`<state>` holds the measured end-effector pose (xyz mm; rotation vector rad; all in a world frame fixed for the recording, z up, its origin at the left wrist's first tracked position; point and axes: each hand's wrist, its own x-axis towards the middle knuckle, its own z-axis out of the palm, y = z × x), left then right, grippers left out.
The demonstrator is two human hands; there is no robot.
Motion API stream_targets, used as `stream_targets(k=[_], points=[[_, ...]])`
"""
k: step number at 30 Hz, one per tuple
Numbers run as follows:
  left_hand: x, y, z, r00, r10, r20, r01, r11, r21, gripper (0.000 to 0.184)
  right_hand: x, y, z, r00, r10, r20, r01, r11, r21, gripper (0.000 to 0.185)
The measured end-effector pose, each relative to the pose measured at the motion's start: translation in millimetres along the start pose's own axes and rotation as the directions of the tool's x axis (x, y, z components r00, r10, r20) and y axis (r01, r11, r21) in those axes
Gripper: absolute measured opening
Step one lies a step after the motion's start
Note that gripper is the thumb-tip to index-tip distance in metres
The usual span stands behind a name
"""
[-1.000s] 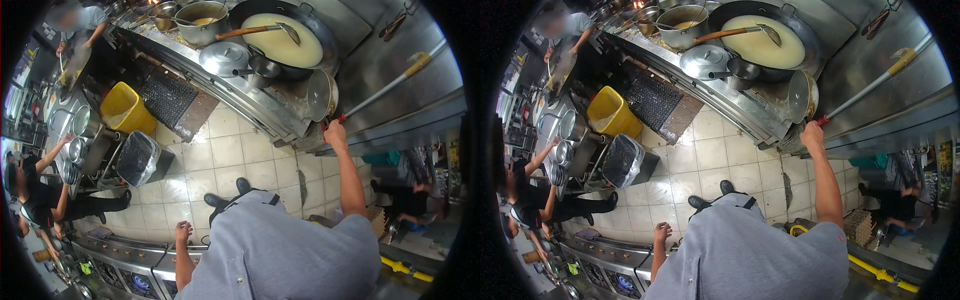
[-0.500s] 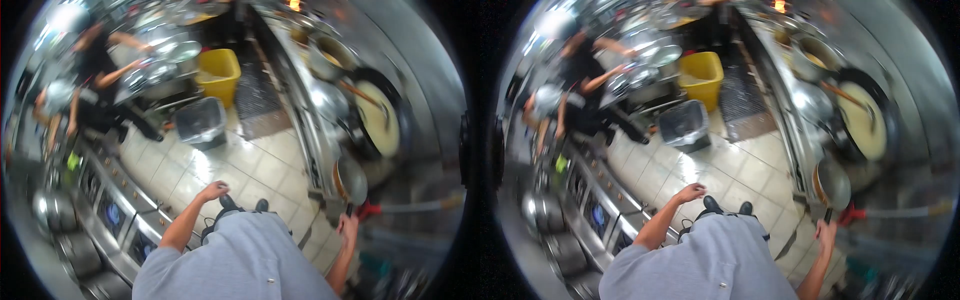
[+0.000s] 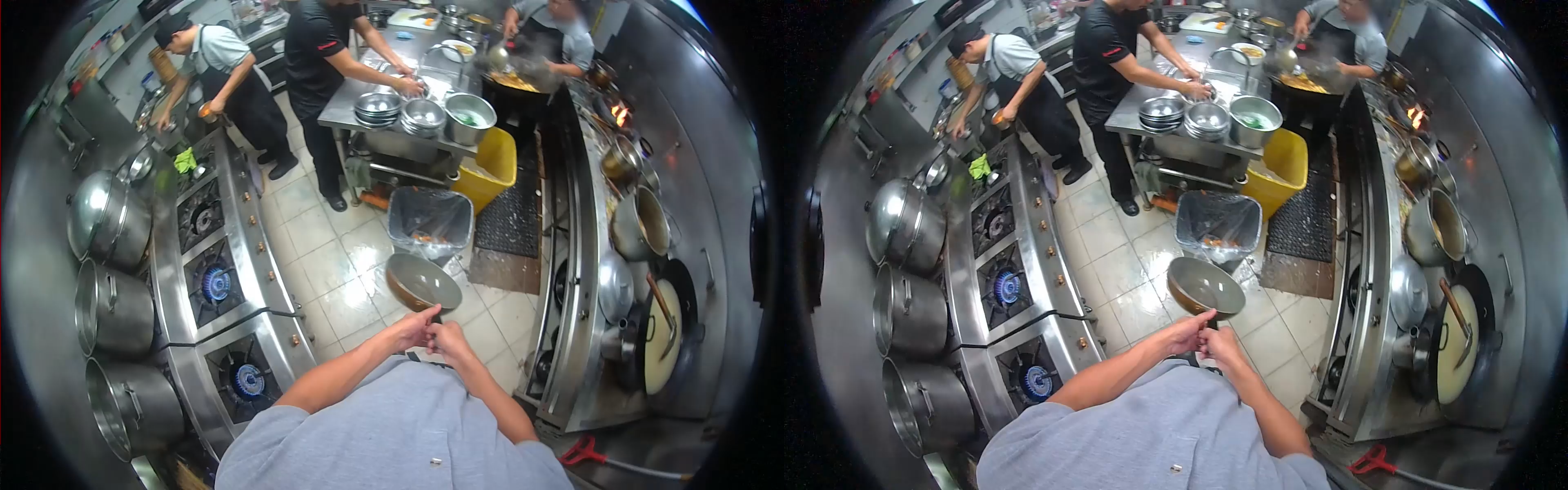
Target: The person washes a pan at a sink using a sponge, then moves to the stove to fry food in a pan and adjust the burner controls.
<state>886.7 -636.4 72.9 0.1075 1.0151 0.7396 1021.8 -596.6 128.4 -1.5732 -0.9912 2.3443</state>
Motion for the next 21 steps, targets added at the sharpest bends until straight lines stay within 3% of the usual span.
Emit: stream_targets(k=[1,2,3,4,6,7,9,11,13,14,15,17,21], points=[[-4.4,5.8,-17.2,1.000,-0.022,0.009,0.022,0.999,-0.022,0.051,18.0,3.9,15.8,0.997,-0.018,0.079,0.029,0.991,-0.134,0.013],[-21.6,16.1,-24.6,0.998,0.056,-0.018,-0.057,0.998,-0.036,0.044,22.4,2.7,40.7,0.993,-0.039,0.113,0.067,0.963,-0.260,0.020],[2.9,4.8,-51.3,0.992,0.089,-0.090,-0.105,0.975,-0.195,0.033,24.5,-1.8,60.0,0.988,-0.056,0.146,0.108,0.920,-0.377,0.028],[-3.8,11.3,-60.0,0.980,0.104,-0.170,-0.147,0.953,-0.265,0.027,22.2,-10.0,67.4,0.987,-0.055,0.150,0.109,0.920,-0.378,0.028],[-15.5,23.4,-88.9,0.942,0.142,-0.303,-0.250,0.900,-0.357,0.016,18.6,-26.1,79.9,0.912,-0.105,0.397,0.330,0.763,-0.556,0.042],[-12.0,25.5,-110.0,0.920,0.169,-0.354,-0.309,0.870,-0.386,0.012,24.6,-34.8,78.2,0.915,-0.104,0.391,0.323,0.769,-0.552,0.042],[6.1,24.1,-173.3,0.892,0.161,-0.423,-0.364,0.811,-0.459,0.013,41.7,-56.5,62.4,0.830,-0.044,0.555,0.415,0.715,-0.563,0.046],[-1.5,28.5,-192.6,0.853,0.163,-0.496,-0.405,0.806,-0.431,0.016,68.9,-66.6,39.4,0.881,-0.051,0.470,0.358,0.720,-0.594,0.041],[-10.9,22.3,-209.6,0.842,0.149,-0.519,-0.346,0.887,-0.307,0.019,94.0,-84.6,13.7,0.888,-0.330,0.320,0.457,0.561,-0.690,0.040],[-12.2,23.8,-218.5,0.835,0.125,-0.535,-0.323,0.900,-0.293,0.022,93.4,-99.2,5.5,0.887,-0.378,0.266,0.449,0.568,-0.689,0.040],[-32.1,35.4,-206.4,0.806,0.149,-0.572,-0.313,0.929,-0.199,0.011,99.7,-115.6,2.5,0.872,-0.427,0.239,0.463,0.565,-0.683,0.040],[-28.8,38.7,-229.5,0.803,0.119,-0.584,-0.295,0.931,-0.214,0.010,135.7,-131.3,-13.5,0.879,-0.436,0.193,0.425,0.531,-0.733,0.036],[-23.1,68.7,-265.5,0.813,0.100,-0.574,-0.287,0.926,-0.245,0.012,219.5,-139.9,-35.4,0.894,-0.412,0.175,0.413,0.608,-0.678,0.027]])
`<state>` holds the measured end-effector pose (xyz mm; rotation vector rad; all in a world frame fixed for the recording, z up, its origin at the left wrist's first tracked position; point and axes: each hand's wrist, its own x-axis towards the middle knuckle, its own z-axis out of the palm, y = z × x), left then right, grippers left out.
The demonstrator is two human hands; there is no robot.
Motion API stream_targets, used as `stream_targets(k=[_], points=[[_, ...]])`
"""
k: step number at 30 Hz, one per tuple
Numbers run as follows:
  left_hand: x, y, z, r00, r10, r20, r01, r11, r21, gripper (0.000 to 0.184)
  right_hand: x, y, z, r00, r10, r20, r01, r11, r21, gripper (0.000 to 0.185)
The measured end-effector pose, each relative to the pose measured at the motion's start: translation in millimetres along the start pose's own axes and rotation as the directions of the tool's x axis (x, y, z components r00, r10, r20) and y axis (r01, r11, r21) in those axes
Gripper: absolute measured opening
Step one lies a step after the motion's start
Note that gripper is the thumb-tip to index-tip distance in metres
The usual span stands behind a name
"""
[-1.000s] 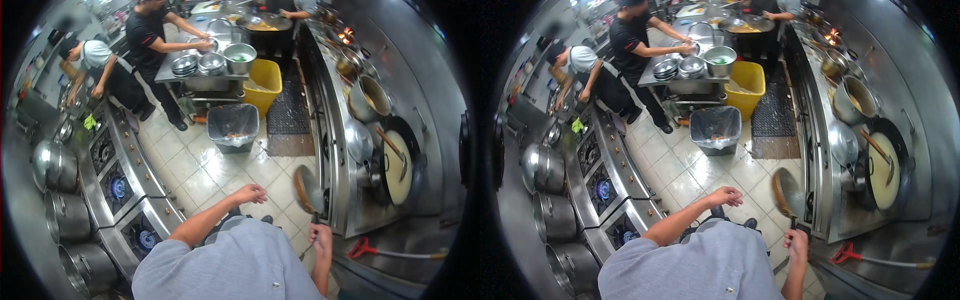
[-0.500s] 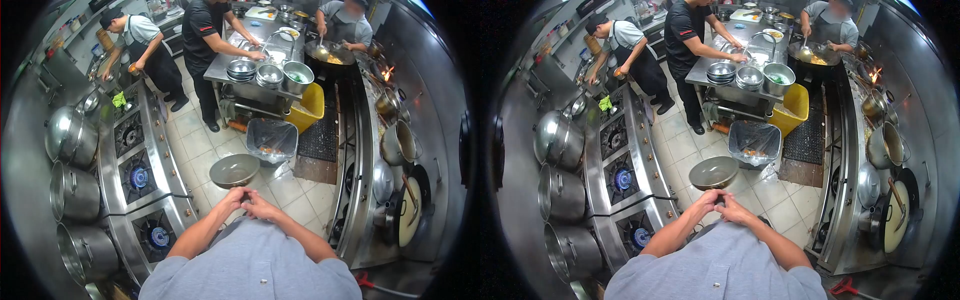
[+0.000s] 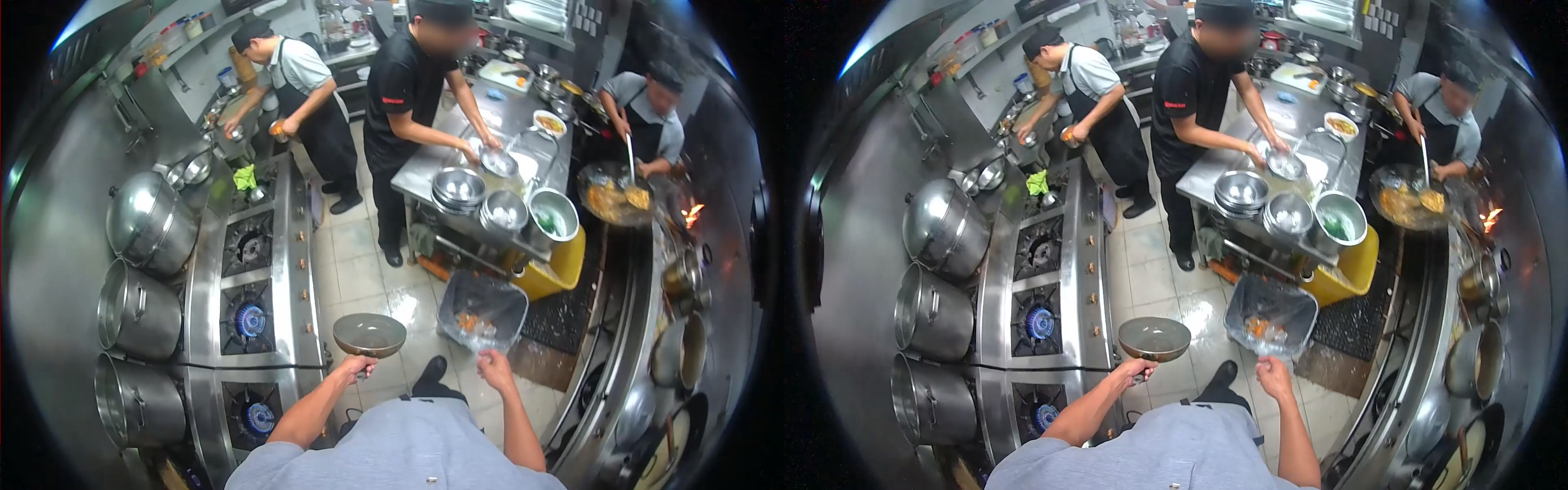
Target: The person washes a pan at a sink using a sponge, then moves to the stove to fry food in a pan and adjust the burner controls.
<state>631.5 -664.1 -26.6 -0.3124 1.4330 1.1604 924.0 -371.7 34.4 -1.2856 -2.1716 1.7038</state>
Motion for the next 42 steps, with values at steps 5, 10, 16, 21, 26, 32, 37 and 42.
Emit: stream_targets(k=[5,10,16,21,26,32,37,42], points=[[27.7,74.7,-0.5,0.994,-0.106,-0.023,0.105,0.993,-0.060,0.006,68.2,167.9,-5.7,0.874,0.457,0.163,-0.483,0.853,0.197,0.009],[39.6,114.0,-2.2,0.995,-0.101,-0.024,0.096,0.979,-0.177,0.006,51.8,226.0,-49.3,0.585,0.810,-0.034,-0.749,0.556,0.361,0.011],[36.6,160.6,5.8,0.994,-0.003,-0.108,-0.017,0.982,-0.190,0.009,120.8,173.5,-71.0,0.589,0.806,-0.052,-0.776,0.582,0.243,0.014],[87.8,186.5,-22.3,0.990,-0.048,-0.134,0.025,0.985,-0.172,0.014,217.1,103.1,-37.2,0.812,0.584,-0.007,-0.534,0.748,0.395,0.016],[133.9,218.2,-63.3,0.991,-0.129,-0.035,0.118,0.968,-0.220,0.013,253.7,15.1,24.3,0.910,0.413,0.022,-0.390,0.840,0.377,0.016],[192.3,274.3,-102.7,0.973,-0.232,0.017,0.232,0.965,-0.119,0.011,226.7,-4.5,93.3,0.897,0.442,-0.012,-0.401,0.823,0.402,0.013],[209.9,304.6,-125.7,0.980,-0.199,0.019,0.196,0.975,0.107,0.007,166.2,-0.1,131.0,0.691,0.717,-0.098,-0.600,0.643,0.475,0.014],[226.0,333.3,-150.1,0.966,-0.249,0.065,0.214,0.916,0.339,0.009,106.6,41.0,156.7,0.806,0.550,-0.220,-0.516,0.834,0.195,0.022]])
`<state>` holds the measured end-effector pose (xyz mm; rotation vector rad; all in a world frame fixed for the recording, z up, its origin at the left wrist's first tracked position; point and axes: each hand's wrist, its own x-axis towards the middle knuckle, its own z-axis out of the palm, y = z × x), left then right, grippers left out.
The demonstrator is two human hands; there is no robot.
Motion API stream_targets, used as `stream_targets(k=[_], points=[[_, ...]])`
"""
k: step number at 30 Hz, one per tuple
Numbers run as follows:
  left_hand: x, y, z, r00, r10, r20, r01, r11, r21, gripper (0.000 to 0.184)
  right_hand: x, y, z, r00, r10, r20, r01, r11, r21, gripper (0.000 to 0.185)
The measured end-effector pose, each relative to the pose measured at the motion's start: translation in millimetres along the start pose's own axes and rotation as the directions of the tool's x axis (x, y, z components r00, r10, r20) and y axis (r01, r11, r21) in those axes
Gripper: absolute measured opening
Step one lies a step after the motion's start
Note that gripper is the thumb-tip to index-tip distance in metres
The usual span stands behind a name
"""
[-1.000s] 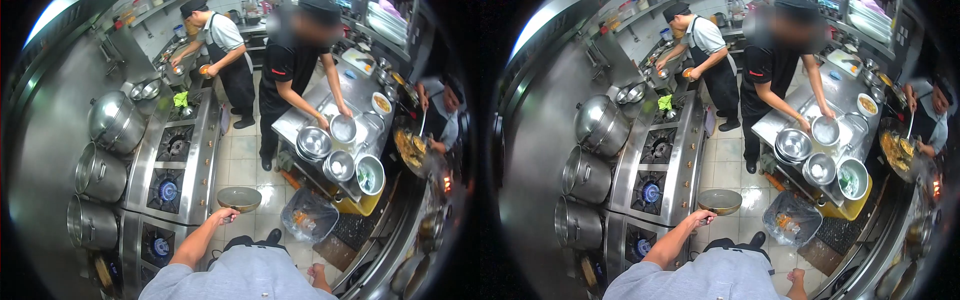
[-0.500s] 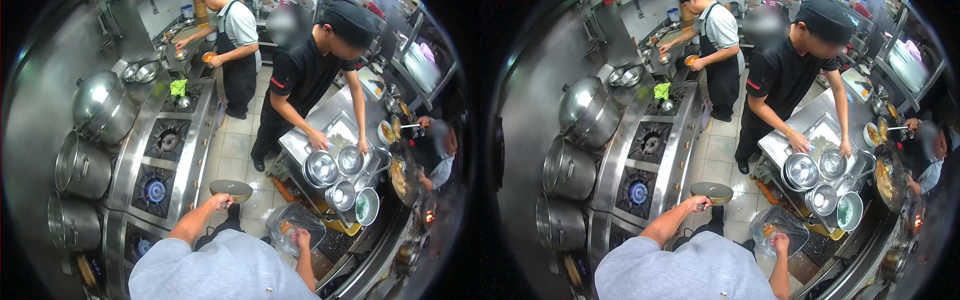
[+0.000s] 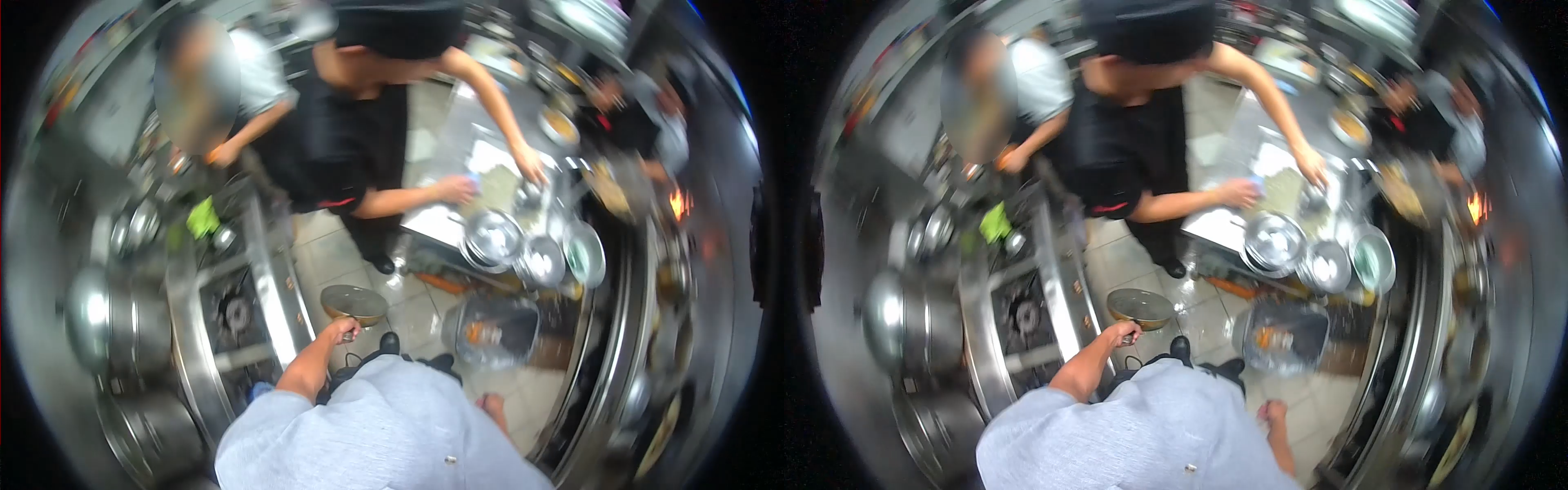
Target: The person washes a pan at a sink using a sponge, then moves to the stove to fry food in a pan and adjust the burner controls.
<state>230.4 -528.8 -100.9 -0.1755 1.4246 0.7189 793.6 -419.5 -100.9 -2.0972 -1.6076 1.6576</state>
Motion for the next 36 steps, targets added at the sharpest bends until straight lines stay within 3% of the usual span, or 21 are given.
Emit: stream_targets(k=[1,3,5,10,13,15,16,20,22,25,27,28,31,36], points=[[4.1,4.5,-7.4,1.000,0.003,0.004,-0.003,1.000,-0.004,0.012,-11.1,-5.2,7.3,0.972,0.223,-0.069,-0.203,0.955,0.217,0.018],[11.3,14.3,-19.6,0.999,-0.020,0.029,0.018,0.998,0.064,0.015,-13.3,5.5,19.9,0.933,0.353,-0.074,-0.294,0.862,0.414,0.016],[16.8,19.8,-31.5,0.993,-0.113,0.035,0.113,0.993,0.019,0.019,-31.0,-19.1,28.5,0.912,0.399,-0.092,-0.300,0.804,0.513,0.014],[-2.8,39.8,-37.0,0.989,-0.143,0.032,0.142,0.990,0.007,0.018,-12.7,-42.6,23.9,0.935,0.265,-0.235,-0.087,0.814,0.574,0.012],[-33.0,46.9,-38.0,0.996,-0.086,-0.004,0.086,0.996,0.004,0.015,-4.5,-94.8,-9.3,0.916,0.152,-0.371,0.096,0.815,0.572,0.011],[-65.1,52.9,-34.6,0.999,0.013,0.045,-0.013,1.000,0.013,0.013,21.9,-115.5,-43.9,0.850,-0.130,-0.511,0.355,0.858,0.372,0.014],[-78.4,53.0,-34.1,0.999,0.004,0.047,-0.005,1.000,0.026,0.013,19.1,-147.9,-63.3,0.799,-0.216,-0.561,0.469,0.808,0.356,0.017],[-121.8,54.7,-40.0,1.000,0.009,-0.006,-0.009,1.000,-0.016,0.011,32.4,-256.5,-139.5,0.649,-0.348,-0.677,0.491,0.871,0.023,0.024],[-164.1,61.2,-27.6,0.994,0.084,-0.069,-0.078,0.993,0.085,0.009,34.1,-312.2,-167.7,0.453,-0.487,-0.747,0.501,0.832,-0.238,0.029],[-209.1,62.9,-22.2,0.981,0.188,-0.054,-0.178,0.971,0.157,0.010,78.9,-355.4,-211.5,0.478,-0.520,-0.708,0.467,0.833,-0.296,0.027],[-242.4,68.0,-12.7,0.976,0.195,-0.093,-0.177,0.969,0.172,0.011,119.4,-370.3,-236.2,0.598,-0.446,-0.666,0.229,0.892,-0.391,0.025],[-258.8,68.9,-9.3,0.972,0.197,-0.129,-0.171,0.966,0.193,0.012,136.1,-373.1,-243.5,0.608,-0.446,-0.657,0.230,0.891,-0.391,0.025],[-294.5,74.6,-5.7,0.970,0.212,-0.122,-0.184,0.960,0.209,0.012,179.7,-378.2,-258.6,0.735,-0.185,-0.652,-0.076,0.933,-0.351,0.029],[-348.0,100.9,27.2,0.943,0.188,-0.274,-0.144,0.974,0.175,0.014,251.4,-367.5,-275.8,0.860,0.022,-0.509,-0.275,0.861,-0.428,0.046]])
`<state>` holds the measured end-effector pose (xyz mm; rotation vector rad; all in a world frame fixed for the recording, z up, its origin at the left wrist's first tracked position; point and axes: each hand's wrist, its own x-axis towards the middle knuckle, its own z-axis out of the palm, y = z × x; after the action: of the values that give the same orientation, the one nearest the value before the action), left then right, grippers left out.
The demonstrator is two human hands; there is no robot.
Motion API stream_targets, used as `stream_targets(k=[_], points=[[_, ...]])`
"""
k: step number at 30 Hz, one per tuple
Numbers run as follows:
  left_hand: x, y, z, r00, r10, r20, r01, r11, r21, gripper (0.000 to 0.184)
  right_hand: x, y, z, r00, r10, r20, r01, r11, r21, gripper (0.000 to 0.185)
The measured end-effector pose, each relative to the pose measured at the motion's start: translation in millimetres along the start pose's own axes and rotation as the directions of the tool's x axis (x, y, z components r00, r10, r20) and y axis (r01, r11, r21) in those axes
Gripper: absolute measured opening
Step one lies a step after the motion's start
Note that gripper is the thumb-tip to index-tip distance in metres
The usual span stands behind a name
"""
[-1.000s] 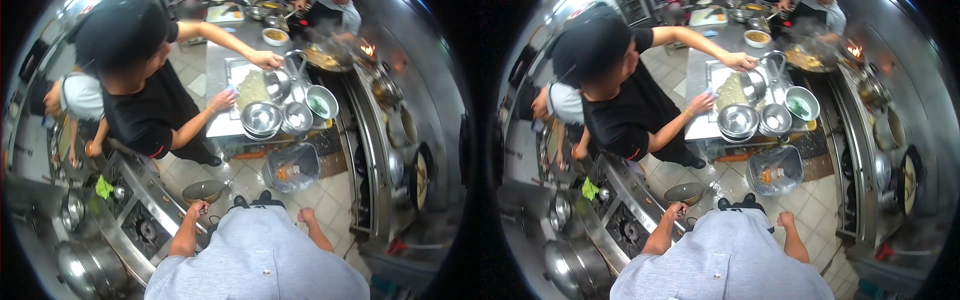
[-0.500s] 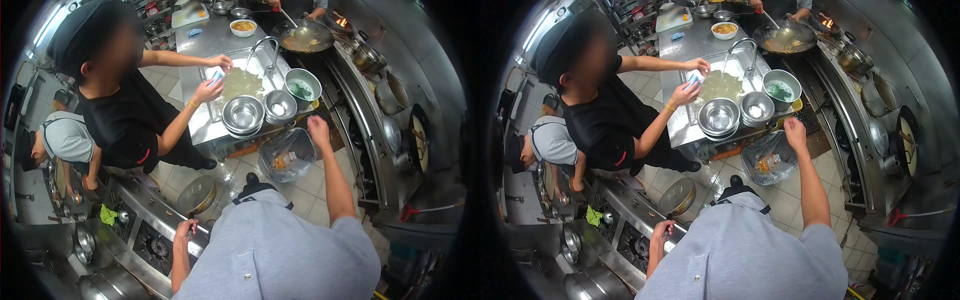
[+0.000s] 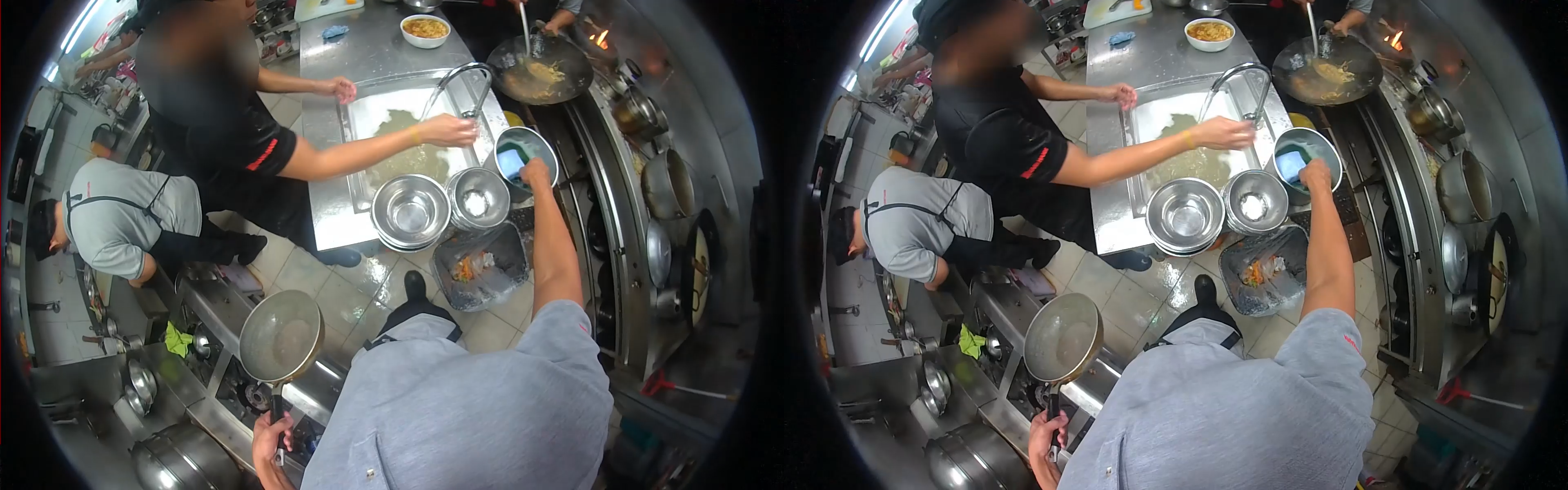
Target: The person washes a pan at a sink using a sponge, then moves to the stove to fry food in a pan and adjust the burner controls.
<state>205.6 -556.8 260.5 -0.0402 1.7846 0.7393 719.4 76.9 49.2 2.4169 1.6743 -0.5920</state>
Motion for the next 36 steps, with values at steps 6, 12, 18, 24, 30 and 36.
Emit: stream_targets(k=[6,12,18,24,30,36], points=[[-40.6,41.6,18.5,0.997,0.047,-0.062,-0.049,0.998,-0.032,0.014,-17.5,-14.1,7.6,0.922,-0.386,-0.028,0.380,0.917,-0.125,0.075],[-81.7,64.4,20.7,0.996,0.058,-0.062,-0.061,0.997,-0.052,0.019,-15.2,-10.8,-10.2,0.900,-0.426,-0.097,0.421,0.905,-0.062,0.056],[-93.8,85.7,35.3,0.993,0.099,-0.063,-0.097,0.995,0.022,0.018,-8.2,12.1,-18.8,0.792,-0.406,-0.456,0.443,0.896,-0.028,0.071],[-70.1,73.8,32.2,0.991,0.131,0.004,-0.130,0.982,0.137,0.018,-33.0,14.4,-58.6,0.928,-0.234,-0.290,0.289,0.943,0.165,0.056],[-43.9,46.7,26.6,0.988,0.098,0.119,-0.121,0.972,0.203,0.018,-81.6,40.4,-53.8,0.985,-0.144,-0.090,0.129,0.286,0.949,0.049],[-4.3,24.6,26.6,0.949,-0.008,0.314,-0.114,0.922,0.369,0.021,-218.7,51.6,-56.7,0.919,-0.385,-0.081,0.010,-0.184,0.983,0.052]])
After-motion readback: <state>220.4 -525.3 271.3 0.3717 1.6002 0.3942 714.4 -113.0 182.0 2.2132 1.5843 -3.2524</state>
